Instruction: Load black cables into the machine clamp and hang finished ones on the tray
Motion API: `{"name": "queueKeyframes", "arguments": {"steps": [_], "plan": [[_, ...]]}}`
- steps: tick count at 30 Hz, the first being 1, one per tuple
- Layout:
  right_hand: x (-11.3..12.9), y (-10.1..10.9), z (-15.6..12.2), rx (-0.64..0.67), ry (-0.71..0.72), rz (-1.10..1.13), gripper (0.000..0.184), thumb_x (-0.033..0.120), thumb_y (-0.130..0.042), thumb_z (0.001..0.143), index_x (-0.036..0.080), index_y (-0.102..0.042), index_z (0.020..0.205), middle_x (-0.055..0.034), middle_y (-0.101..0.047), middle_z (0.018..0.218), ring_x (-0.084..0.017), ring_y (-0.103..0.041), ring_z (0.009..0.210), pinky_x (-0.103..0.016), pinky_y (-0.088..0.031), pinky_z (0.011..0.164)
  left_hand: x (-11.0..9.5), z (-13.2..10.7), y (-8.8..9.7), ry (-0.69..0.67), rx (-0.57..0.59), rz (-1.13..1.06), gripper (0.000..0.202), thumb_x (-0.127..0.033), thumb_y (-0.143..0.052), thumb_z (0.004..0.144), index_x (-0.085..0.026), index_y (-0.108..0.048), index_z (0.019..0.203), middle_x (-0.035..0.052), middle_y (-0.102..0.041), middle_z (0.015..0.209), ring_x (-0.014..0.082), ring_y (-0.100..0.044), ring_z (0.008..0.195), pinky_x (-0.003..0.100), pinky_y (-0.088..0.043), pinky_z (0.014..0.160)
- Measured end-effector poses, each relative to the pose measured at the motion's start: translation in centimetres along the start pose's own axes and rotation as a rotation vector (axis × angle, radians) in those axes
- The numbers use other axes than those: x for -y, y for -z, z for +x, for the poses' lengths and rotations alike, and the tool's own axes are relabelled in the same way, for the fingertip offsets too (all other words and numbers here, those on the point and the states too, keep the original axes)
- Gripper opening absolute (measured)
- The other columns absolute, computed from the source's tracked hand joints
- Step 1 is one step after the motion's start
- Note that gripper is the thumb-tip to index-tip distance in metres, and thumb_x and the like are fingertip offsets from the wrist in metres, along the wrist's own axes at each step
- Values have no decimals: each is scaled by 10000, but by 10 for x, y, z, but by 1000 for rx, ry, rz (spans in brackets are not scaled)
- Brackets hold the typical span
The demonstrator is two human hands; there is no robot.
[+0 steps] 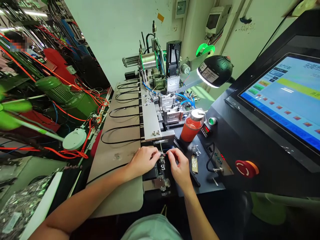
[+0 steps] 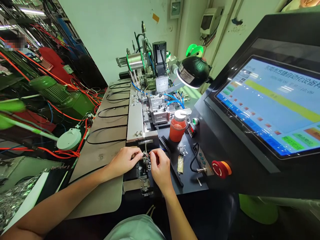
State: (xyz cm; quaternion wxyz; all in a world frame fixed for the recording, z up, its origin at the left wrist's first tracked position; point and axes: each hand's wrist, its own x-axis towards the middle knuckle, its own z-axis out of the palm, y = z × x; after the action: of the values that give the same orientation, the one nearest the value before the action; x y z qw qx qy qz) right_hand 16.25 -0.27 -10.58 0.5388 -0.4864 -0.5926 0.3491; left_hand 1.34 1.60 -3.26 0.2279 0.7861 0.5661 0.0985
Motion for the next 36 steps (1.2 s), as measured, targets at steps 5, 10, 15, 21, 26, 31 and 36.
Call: {"name": "queueKeyframes", "arguments": {"steps": [5, 10, 15, 21, 26, 31, 36], "plan": [[6, 0, -7, -33, 68, -29, 200, 226, -458, 928, 174, -644, 877, -38, -603, 787, -150, -535, 673, -259, -400, 585, 1, -1, 0, -8, -1, -15, 271, -233, -445, 904, -172, -641, 728, 15, -650, 702, 147, -562, 655, 245, -338, 621], [7, -1, -7, -29, 93, -23, 210, 215, -462, 921, 172, -665, 885, -43, -612, 789, -152, -547, 670, -259, -403, 573, 1, -1, 1, -11, -3, -28, 269, -232, -446, 904, -174, -662, 754, 20, -659, 710, 152, -573, 660, 247, -354, 629], [0, 1, -1, -33, 14, -32, 254, 289, -447, 946, 176, -583, 763, 10, -523, 678, -125, -466, 600, -245, -351, 558, 3, 2, 0, -21, -8, 4, 277, -224, -460, 892, -173, -652, 699, 14, -658, 684, 147, -569, 643, 244, -353, 624], [-6, -6, 10, 160, 18, 16, 328, 307, -390, 966, 211, -354, 655, 59, -347, 594, -99, -340, 539, -241, -269, 520, 1, 6, -1, -16, -7, 27, 265, -190, -472, 876, -164, -632, 665, 6, -643, 652, 131, -552, 609, 236, -342, 600], [-10, -13, 8, 127, 85, 48, 300, 265, -368, 972, 218, -331, 678, 57, -340, 609, -101, -332, 540, -249, -260, 519, 2, -2, -3, -39, -84, 134, 217, -251, -512, 904, -177, -673, 778, 18, -666, 732, 146, -600, 671, 236, -392, 623], [-13, -15, 7, 121, 63, 118, 307, 277, -364, 980, 222, -327, 680, 55, -318, 616, -105, -325, 541, -247, -259, 510, 15, -18, -7, -260, -215, 275, 251, -225, -482, 943, -269, -661, 1113, 12, -669, 979, 119, -634, 764, 205, -443, 650], [-15, -15, 7, 124, 44, 161, 316, 296, -369, 983, 220, -331, 679, 55, -315, 618, -105, -311, 544, -242, -258, 507, 19, -19, -10, -459, -295, 475, 314, -110, -452, 931, -273, -670, 1088, -8, -653, 871, 107, -609, 719, 189, -418, 571]]}}
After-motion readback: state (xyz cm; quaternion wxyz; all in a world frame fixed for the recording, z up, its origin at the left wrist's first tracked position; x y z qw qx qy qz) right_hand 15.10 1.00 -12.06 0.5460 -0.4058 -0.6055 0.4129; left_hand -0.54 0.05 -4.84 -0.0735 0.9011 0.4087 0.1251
